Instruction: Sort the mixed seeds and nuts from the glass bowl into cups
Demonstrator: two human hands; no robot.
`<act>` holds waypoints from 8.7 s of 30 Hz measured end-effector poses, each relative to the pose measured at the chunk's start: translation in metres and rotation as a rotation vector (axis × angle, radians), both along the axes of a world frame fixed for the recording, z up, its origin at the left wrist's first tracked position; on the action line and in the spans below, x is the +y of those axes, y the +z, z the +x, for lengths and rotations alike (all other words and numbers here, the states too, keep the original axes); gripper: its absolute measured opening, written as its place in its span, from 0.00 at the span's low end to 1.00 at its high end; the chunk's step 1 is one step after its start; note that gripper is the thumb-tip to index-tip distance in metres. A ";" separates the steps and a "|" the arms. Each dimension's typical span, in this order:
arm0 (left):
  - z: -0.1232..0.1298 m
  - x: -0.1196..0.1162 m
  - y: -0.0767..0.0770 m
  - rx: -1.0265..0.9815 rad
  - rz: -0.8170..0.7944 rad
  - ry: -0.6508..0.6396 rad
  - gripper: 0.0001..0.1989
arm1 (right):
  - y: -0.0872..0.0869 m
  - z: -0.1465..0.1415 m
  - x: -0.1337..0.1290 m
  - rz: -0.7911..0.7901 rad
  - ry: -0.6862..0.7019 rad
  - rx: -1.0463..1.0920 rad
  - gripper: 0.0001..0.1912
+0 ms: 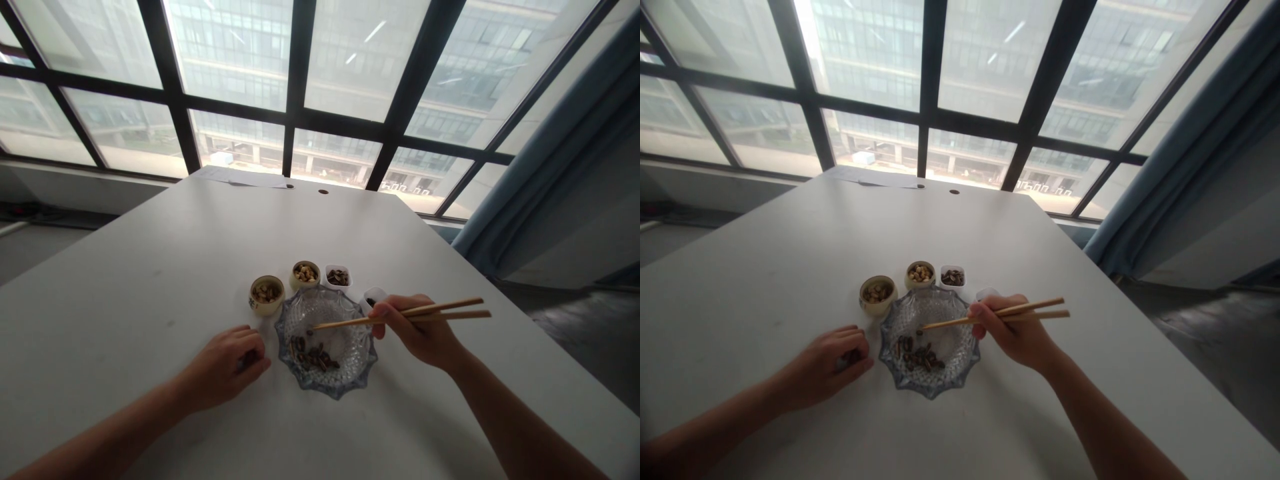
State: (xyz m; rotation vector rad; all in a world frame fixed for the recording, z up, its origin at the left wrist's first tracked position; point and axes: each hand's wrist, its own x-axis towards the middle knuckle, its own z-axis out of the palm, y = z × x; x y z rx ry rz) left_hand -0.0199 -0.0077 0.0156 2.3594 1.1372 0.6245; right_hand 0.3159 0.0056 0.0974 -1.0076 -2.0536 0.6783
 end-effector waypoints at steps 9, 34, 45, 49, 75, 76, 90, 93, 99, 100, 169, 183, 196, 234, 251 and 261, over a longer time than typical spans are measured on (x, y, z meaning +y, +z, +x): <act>-0.001 0.000 -0.001 -0.012 0.006 -0.012 0.11 | -0.005 -0.002 0.001 -0.065 0.065 -0.073 0.19; 0.000 0.000 0.000 -0.007 0.006 0.001 0.10 | -0.002 -0.007 -0.008 0.008 0.094 -0.092 0.19; 0.001 0.000 0.003 0.006 0.012 -0.005 0.10 | -0.003 -0.013 -0.008 -0.022 0.083 -0.056 0.20; 0.000 0.000 0.002 0.001 0.015 0.000 0.10 | -0.006 -0.012 -0.007 -0.012 0.078 -0.062 0.20; 0.000 0.000 -0.001 -0.010 0.009 0.001 0.10 | -0.023 -0.014 0.001 0.005 -0.046 -0.001 0.21; 0.000 0.000 -0.001 -0.008 0.009 0.001 0.10 | -0.024 -0.015 0.001 0.008 -0.047 -0.001 0.21; 0.000 0.000 -0.001 -0.013 -0.003 0.000 0.10 | 0.030 0.037 -0.001 0.124 -0.317 0.200 0.21; 0.000 0.000 -0.003 -0.014 0.011 -0.003 0.10 | 0.050 0.056 -0.007 0.154 -0.488 0.091 0.24; 0.000 0.001 -0.005 -0.020 0.021 -0.001 0.10 | 0.053 0.057 -0.010 0.114 -0.613 -0.257 0.35; 0.000 0.000 -0.005 -0.016 0.016 -0.002 0.10 | 0.053 0.056 -0.010 0.121 -0.622 -0.256 0.34; 0.000 0.000 -0.001 0.007 0.001 -0.002 0.11 | 0.007 0.006 0.015 -0.241 -0.410 0.730 0.25; 0.000 0.000 0.000 0.002 0.002 -0.001 0.11 | 0.034 0.036 -0.005 0.178 -0.595 0.366 0.26; 0.000 0.000 -0.001 -0.006 0.011 -0.001 0.10 | 0.048 0.055 -0.004 0.110 -0.726 -0.138 0.32; 0.000 0.000 -0.001 0.014 -0.006 0.003 0.11 | 0.032 0.050 0.014 0.007 -0.600 0.415 0.26; 0.000 0.000 -0.001 0.004 -0.005 -0.005 0.11 | 0.003 -0.007 -0.009 -0.031 0.096 -0.078 0.22; -0.001 0.000 -0.004 0.003 0.003 0.004 0.10 | -0.001 -0.002 -0.007 -0.026 0.050 0.016 0.23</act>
